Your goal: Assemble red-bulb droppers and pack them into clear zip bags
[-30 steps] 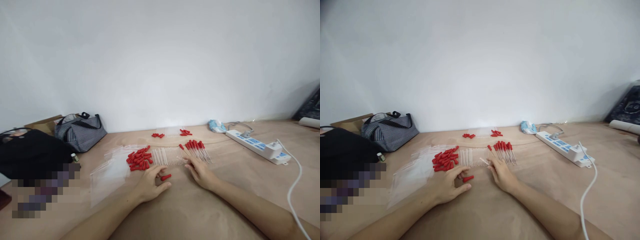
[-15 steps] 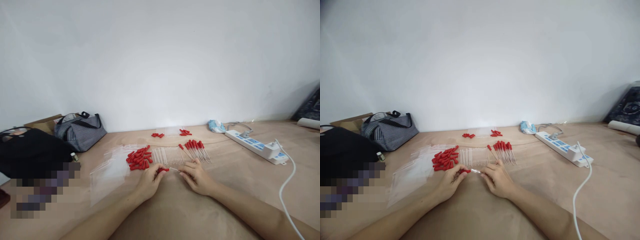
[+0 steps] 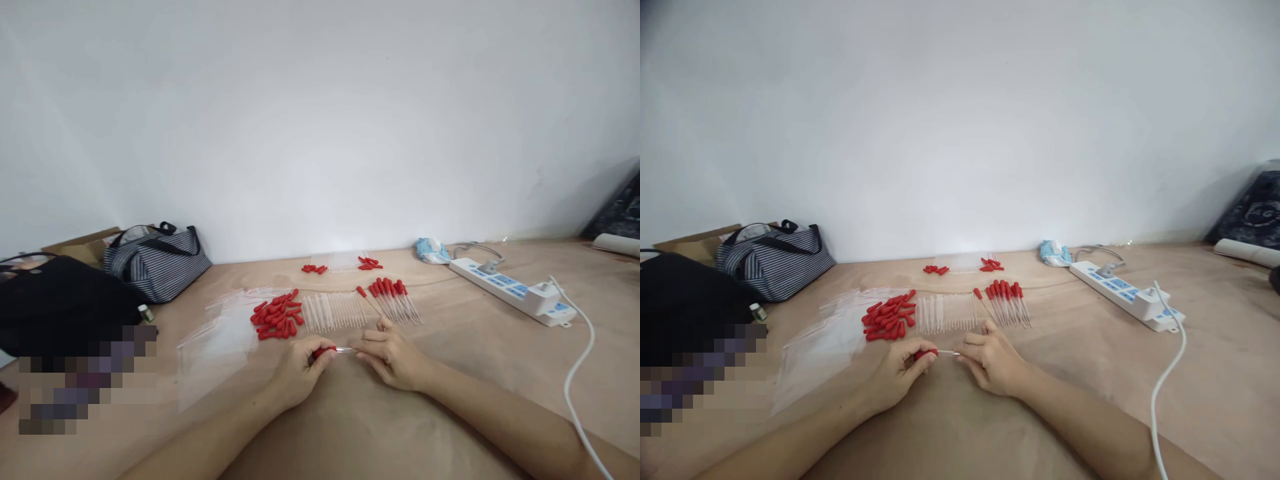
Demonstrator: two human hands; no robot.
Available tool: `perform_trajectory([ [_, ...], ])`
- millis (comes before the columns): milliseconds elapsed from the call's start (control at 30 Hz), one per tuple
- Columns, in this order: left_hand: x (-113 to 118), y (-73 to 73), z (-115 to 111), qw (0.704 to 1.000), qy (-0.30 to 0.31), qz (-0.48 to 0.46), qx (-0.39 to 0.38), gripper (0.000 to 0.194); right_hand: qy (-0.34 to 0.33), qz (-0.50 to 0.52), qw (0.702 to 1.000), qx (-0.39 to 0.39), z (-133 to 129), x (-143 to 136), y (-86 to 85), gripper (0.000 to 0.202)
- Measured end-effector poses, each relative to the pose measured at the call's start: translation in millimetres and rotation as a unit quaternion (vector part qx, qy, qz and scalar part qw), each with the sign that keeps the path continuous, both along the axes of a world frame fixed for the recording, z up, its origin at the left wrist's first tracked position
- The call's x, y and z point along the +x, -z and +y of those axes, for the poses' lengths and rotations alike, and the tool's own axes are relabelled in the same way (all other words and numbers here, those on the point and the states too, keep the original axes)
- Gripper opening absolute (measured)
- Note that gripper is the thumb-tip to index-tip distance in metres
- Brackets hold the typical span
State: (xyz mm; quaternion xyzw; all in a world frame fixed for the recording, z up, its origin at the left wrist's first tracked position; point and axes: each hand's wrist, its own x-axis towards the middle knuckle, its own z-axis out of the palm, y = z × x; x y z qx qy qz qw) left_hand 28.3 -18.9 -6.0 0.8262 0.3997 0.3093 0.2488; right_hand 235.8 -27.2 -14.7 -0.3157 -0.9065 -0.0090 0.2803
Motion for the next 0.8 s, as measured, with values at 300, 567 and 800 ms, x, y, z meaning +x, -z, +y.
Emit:
perform_trajectory([
  [300, 2, -5.6, -7, 0.991, 0.068, 0.068, 0.09, 0.018, 0.001, -0.015, 0.998, 0.064, -3, -1, -0.2, 0.023],
  [567, 0, -3.9, -7, 0.99, 0.084, 0.072, 0.092, 0.019, 0.008, 0.011, 1.0, 0.01, -6, -9, 1.9, 0.023],
  [800, 1, -4.6, -5, 0.991, 0.077, 0.065, 0.091, 0.018, 0.016, -0.002, 1.0, -0.023, -5, -11, -0.6, 0.024],
])
